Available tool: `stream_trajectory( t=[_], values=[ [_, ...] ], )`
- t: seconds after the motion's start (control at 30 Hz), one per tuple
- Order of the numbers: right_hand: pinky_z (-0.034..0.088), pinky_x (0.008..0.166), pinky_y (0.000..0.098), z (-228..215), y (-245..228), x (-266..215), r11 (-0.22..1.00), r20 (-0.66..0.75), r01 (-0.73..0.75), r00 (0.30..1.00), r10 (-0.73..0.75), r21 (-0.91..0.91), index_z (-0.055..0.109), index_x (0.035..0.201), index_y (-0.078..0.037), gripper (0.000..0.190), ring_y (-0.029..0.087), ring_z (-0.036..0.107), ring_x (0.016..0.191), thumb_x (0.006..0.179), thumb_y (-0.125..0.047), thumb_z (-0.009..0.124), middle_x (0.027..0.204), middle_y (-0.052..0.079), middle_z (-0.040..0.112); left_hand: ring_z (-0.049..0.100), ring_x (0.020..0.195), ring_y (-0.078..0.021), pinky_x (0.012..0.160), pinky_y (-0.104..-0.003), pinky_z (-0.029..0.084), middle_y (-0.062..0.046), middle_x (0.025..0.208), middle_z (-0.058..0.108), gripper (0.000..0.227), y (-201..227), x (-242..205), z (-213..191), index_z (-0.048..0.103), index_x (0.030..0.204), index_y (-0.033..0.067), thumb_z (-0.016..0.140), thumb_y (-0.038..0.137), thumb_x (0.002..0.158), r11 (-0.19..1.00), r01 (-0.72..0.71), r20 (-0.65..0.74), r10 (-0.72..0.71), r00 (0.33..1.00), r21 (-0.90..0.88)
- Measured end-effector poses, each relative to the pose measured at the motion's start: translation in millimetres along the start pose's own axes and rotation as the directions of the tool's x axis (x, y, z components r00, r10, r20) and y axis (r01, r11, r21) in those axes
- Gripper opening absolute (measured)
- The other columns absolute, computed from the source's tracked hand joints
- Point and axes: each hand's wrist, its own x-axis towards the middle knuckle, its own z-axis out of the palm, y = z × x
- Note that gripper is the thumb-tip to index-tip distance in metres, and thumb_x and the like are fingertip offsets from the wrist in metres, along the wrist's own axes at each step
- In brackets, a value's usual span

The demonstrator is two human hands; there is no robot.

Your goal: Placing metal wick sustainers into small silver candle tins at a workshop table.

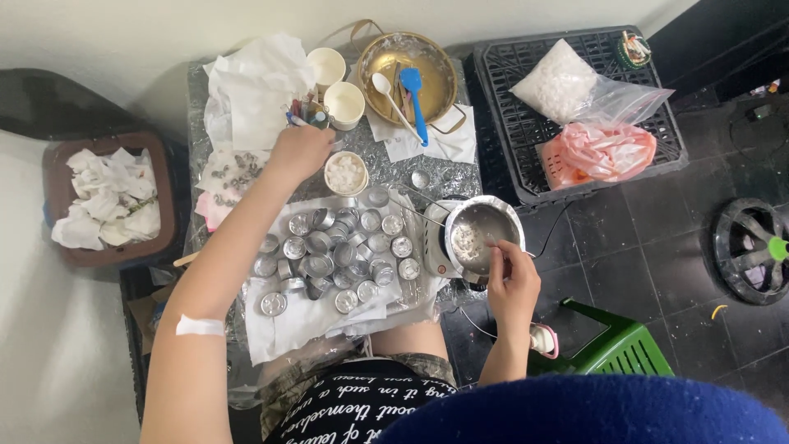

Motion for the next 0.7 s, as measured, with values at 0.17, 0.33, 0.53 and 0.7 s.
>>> stream_trajectory(
  t=[0.17, 0.33, 0.53, 0.7],
  values=[
    [0.04, 0.054, 0.0235, 5, 9, -5, 0.979, 0.032, -0.111, 0.994, 0.107, 0.168, 0.061, 0.117, -0.004, 0.015, 0.006, 0.051, 0.059, 0.103, -0.009, 0.064, 0.072, 0.001, 0.058, 0.068, 0.077, -0.0282, 0.069, -0.041, 0.053, -0.011, 0.085, 0.07, 0.017, 34, -40, -77, 0.074, 0.101, 0.0077, 0.069, 0.023, 0.095, 0.819, 0.147, 0.046, -0.146, 0.988, -0.555],
    [0.037, 0.054, 0.0205, 13, 2, -9, 0.959, 0.003, -0.028, 1.0, 0.028, 0.281, 0.061, 0.112, -0.004, 0.011, 0.002, 0.049, 0.063, 0.102, -0.005, 0.066, 0.074, -0.001, 0.058, 0.062, 0.101, -0.0112, 0.089, -0.029, 0.05, 0.003, 0.111, 0.064, 0.02, 75, -75, -60, 0.065, 0.119, 0.0091, 0.064, 0.021, 0.103, 0.113, 0.153, 0.139, -0.119, 0.983, -0.982],
    [0.039, 0.055, 0.0204, 7, -24, -14, 0.945, -0.035, 0.02, 0.999, -0.009, 0.326, 0.069, 0.103, -0.004, 0.01, 0.003, 0.049, 0.061, 0.094, 0.0, 0.073, 0.074, -0.002, 0.062, 0.068, 0.1, -0.0152, 0.094, -0.033, 0.055, -0.002, 0.112, 0.07, 0.021, 155, -87, -49, 0.063, 0.121, 0.0062, 0.059, 0.021, 0.106, -0.595, 0.247, 0.27, 0.052, 0.961, -0.765],
    [0.041, 0.059, 0.0219, -4, -35, -14, 0.927, -0.101, 0.166, 0.985, -0.139, 0.337, 0.071, 0.098, -0.007, 0.014, 0.006, 0.054, 0.069, 0.088, 0.001, 0.077, 0.085, -0.001, 0.066, 0.069, 0.108, -0.0188, 0.09, -0.032, 0.054, -0.008, 0.119, 0.072, 0.032, 210, -82, -63, 0.066, 0.123, 0.0049, 0.052, 0.029, 0.107, -0.662, 0.298, 0.296, 0.118, 0.948, -0.688]
  ],
)
